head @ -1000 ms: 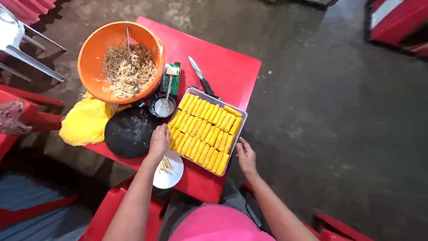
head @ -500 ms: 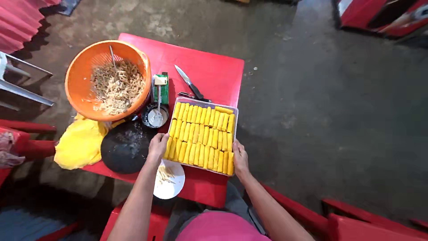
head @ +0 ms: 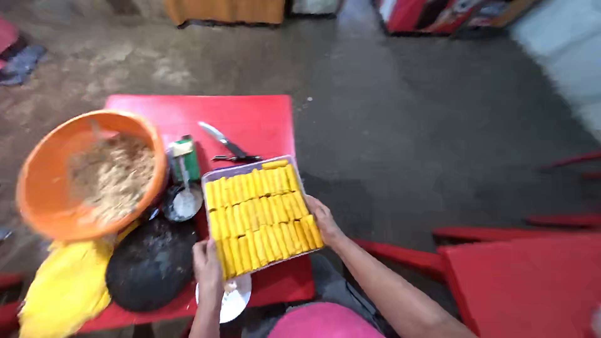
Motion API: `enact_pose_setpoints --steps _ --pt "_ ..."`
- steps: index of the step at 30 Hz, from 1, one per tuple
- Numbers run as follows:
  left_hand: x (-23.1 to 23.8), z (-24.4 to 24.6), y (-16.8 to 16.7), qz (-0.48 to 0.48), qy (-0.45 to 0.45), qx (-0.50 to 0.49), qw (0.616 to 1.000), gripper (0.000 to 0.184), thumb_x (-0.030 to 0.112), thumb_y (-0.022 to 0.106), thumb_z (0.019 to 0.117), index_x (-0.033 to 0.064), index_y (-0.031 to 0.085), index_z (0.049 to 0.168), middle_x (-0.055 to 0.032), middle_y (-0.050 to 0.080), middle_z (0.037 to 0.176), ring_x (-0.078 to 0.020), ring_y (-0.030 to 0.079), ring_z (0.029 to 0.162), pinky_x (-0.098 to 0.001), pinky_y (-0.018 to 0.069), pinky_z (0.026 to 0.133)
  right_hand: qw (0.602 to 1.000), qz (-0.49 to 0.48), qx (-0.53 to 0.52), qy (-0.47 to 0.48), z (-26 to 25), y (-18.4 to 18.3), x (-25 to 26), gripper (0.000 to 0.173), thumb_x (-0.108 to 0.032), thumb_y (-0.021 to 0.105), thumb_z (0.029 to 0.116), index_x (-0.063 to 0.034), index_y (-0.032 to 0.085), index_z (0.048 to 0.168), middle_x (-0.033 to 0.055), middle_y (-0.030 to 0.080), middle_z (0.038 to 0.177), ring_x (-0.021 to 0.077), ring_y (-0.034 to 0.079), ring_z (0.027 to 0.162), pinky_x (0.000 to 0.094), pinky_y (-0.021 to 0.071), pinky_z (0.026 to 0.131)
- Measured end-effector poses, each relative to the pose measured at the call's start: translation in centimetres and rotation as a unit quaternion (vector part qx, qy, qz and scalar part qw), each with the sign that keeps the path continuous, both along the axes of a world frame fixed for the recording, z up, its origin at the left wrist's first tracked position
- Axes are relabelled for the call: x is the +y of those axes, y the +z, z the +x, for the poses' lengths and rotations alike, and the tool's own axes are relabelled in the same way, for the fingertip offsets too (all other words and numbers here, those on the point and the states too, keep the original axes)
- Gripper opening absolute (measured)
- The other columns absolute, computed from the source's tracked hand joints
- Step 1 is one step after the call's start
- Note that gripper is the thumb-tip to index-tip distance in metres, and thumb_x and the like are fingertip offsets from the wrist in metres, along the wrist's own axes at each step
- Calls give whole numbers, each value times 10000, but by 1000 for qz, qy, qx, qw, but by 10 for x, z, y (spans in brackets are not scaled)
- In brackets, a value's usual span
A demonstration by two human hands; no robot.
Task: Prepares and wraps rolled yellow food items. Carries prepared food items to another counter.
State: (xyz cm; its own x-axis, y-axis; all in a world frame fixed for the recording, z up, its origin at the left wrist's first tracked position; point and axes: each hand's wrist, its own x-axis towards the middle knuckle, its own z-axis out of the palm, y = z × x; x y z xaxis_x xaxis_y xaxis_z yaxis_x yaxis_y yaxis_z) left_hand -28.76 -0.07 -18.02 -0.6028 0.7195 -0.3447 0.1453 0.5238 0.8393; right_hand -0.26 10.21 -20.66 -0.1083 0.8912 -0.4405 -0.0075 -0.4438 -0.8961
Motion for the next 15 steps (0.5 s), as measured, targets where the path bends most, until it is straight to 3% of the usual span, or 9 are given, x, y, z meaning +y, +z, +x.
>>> enact_pose_setpoints --steps 6,10,14,15 --pt "-18 26 36 70 -86 1 994 377 212 400 1092 -111 466 1275 -132 564 1044 -56 589 894 -252 532 826 993 30 -10 -116 35 27 -56 501 -299 450 1081 2 494 1479 175 571 1443 187 591 1283 365 490 1089" --pt "-14 64 42 116 -196 -16 974 326 178 401 1081 -114 474 1208 -83 554 977 -8 582 847 -202 524 791 972 49 -51 -225 80 43 -115 505 -293 419 1085 24 490 1472 188 575 1429 180 592 1275 352 492 1082" --pt "-9 125 46 116 -306 -22 945 350 202 439 1065 -116 506 1194 -119 590 952 -66 606 816 -245 544 762 938 57 -71 -335 132 50 -177 495 -298 391 1091 14 500 1461 171 629 1352 177 644 1192 366 543 1021" --pt "-7 144 47 114 -339 -25 933 366 195 447 1071 -138 511 1209 -166 603 969 -115 606 832 -292 542 779 927 53 -72 -363 147 50 -193 488 -293 386 1095 12 502 1458 170 631 1348 180 647 1187 369 548 1017"
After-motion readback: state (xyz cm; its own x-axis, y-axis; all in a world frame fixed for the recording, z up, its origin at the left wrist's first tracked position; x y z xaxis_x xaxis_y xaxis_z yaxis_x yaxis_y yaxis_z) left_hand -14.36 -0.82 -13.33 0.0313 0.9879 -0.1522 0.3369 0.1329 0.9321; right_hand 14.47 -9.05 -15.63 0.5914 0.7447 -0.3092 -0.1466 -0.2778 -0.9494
